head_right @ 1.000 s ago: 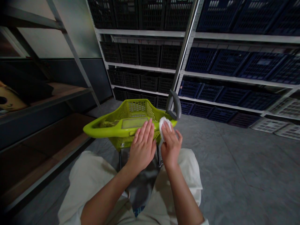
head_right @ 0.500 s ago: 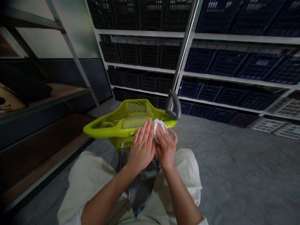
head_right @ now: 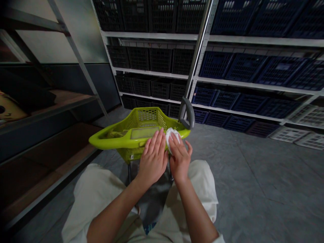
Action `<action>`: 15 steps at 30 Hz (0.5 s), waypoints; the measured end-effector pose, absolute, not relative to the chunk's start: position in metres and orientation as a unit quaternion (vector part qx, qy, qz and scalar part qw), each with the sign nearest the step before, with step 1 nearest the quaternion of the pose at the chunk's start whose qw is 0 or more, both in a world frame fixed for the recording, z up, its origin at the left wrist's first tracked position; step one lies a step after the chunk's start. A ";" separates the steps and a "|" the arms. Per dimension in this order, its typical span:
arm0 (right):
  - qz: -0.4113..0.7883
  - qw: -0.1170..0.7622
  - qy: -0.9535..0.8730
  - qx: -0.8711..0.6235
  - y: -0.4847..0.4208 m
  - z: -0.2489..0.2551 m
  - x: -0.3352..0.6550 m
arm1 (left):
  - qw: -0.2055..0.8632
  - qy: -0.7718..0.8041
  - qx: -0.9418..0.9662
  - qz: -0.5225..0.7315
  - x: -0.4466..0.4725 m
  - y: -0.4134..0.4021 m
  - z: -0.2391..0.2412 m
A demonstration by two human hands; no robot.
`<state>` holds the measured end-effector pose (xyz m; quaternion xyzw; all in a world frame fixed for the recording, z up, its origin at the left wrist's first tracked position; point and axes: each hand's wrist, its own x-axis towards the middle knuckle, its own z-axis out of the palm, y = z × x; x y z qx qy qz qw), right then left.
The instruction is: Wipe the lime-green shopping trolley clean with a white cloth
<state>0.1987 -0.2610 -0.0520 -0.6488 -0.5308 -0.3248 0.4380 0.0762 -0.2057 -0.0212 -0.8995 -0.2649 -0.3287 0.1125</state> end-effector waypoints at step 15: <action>-0.323 0.403 -0.568 -0.640 -0.265 -0.049 0.202 | 0.106 -0.263 -0.900 -0.331 0.075 -0.205 -0.021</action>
